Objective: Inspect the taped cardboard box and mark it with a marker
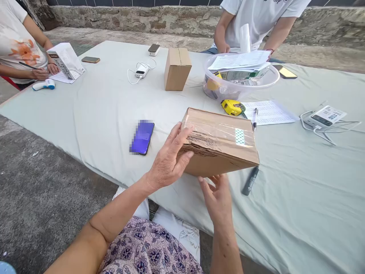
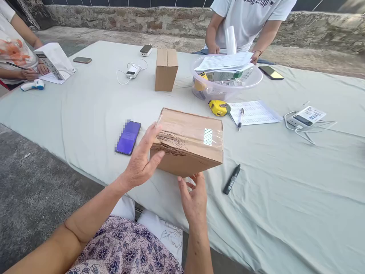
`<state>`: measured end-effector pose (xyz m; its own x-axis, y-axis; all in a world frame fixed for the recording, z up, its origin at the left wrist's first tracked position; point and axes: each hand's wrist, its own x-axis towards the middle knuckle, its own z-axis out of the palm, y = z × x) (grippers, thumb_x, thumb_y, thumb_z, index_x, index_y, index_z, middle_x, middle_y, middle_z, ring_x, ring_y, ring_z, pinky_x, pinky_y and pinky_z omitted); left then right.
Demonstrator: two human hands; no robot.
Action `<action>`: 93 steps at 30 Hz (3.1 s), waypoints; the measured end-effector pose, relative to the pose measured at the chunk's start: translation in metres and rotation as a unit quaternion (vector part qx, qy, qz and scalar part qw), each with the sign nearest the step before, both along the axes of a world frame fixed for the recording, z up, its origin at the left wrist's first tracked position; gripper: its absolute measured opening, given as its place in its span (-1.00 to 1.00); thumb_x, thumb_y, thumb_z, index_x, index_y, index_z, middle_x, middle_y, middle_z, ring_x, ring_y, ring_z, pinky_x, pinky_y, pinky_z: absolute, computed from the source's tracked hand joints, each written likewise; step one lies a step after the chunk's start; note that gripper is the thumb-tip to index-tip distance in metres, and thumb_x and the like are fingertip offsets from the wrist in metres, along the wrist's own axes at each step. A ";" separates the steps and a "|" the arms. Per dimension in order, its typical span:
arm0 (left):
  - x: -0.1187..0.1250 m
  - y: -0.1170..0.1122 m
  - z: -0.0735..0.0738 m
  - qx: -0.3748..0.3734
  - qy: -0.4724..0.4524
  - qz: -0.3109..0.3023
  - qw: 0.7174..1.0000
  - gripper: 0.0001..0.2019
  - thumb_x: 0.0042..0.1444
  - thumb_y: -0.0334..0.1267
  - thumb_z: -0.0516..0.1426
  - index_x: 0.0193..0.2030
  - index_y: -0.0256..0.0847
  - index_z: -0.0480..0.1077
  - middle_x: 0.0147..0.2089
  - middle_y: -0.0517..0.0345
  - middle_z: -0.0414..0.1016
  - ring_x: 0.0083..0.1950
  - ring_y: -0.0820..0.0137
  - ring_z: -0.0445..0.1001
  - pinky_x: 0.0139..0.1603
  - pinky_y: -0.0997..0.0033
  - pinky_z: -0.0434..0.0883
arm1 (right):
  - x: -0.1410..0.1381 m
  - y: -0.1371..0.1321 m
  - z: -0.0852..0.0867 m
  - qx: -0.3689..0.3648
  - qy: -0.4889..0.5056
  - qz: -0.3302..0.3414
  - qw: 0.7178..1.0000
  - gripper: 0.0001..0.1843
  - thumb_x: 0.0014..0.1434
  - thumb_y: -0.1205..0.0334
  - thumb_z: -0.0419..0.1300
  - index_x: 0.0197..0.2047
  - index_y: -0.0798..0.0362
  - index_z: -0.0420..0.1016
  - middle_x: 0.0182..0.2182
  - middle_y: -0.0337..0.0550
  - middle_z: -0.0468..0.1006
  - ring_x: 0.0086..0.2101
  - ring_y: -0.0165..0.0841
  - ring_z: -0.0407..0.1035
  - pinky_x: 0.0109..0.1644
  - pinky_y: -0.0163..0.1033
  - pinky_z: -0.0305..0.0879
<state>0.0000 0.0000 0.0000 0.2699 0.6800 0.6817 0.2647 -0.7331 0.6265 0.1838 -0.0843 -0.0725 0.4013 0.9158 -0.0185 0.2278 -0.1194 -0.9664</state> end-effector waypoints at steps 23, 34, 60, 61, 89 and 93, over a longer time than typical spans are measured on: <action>-0.015 -0.041 -0.014 -0.375 -0.391 0.065 0.838 -0.45 0.07 0.07 0.41 0.18 -0.05 0.58 0.18 0.00 0.64 0.03 0.26 0.65 -0.19 0.42 0.64 | -0.006 -0.057 0.044 0.094 -0.045 -0.161 0.981 -0.24 0.26 -0.09 0.32 0.44 -0.09 0.29 0.39 0.04 0.32 0.34 0.08 0.26 0.36 0.30 0.28; -0.010 -0.091 -0.005 -0.433 -0.318 0.009 0.843 -0.51 0.12 0.09 0.36 0.10 -0.14 0.63 0.07 -0.01 0.68 0.03 0.22 0.62 -0.07 0.33 0.64 | 0.018 -0.098 0.064 0.110 -0.048 -0.223 0.968 -0.06 0.05 -0.17 0.48 0.39 0.01 0.34 0.34 0.13 0.38 0.29 0.12 0.30 0.35 0.36 0.24; -0.037 0.006 0.030 -0.277 -0.127 0.046 0.951 -0.48 0.17 -0.05 0.24 0.25 -0.06 0.30 0.51 -0.11 0.14 0.56 0.05 0.13 0.53 0.00 0.15 | -0.016 -0.030 0.045 -0.062 0.166 -0.064 0.982 -0.31 0.11 -0.49 0.22 -0.07 -0.02 0.48 -0.29 -0.16 0.54 -0.37 -0.27 0.45 -0.43 -0.16 0.53; -0.037 0.011 0.031 -0.275 -0.123 0.051 0.952 -0.50 0.16 -0.07 0.24 0.23 -0.07 0.32 0.49 -0.11 0.17 0.59 0.05 0.08 0.55 0.00 0.11 | -0.017 -0.029 0.041 -0.070 0.175 -0.057 0.980 -0.31 0.11 -0.48 0.22 -0.07 -0.02 0.47 -0.30 -0.16 0.54 -0.37 -0.26 0.47 -0.42 -0.16 0.54; -0.032 0.034 0.016 -0.390 -0.131 -0.100 0.906 0.22 0.07 0.02 0.43 0.61 0.11 -0.36 0.59 -0.13 0.13 0.55 0.11 0.24 0.51 0.02 0.26 | 0.014 0.017 0.040 -0.091 0.133 0.078 0.984 -0.39 0.19 -0.24 0.31 0.15 -0.04 0.43 -0.13 -0.10 0.69 -0.14 -0.21 0.56 0.02 -0.05 0.41; -0.036 0.036 0.004 -0.389 -0.193 -0.066 0.899 0.08 0.06 0.05 0.42 0.58 0.08 -0.10 0.49 -0.12 0.30 0.53 0.08 0.27 0.50 -0.03 0.27 | 0.012 0.023 0.051 -0.032 0.127 0.042 0.990 -0.42 0.22 -0.21 0.28 0.16 -0.04 0.45 -0.12 -0.10 0.63 -0.21 -0.27 0.52 -0.10 -0.10 0.47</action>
<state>-0.0361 0.0360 0.0043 0.2289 0.9706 0.0745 -0.1386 -0.0432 0.9894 0.1953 -0.0612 -0.0213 0.2994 0.9391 -0.1688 -0.0109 -0.1735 -0.9848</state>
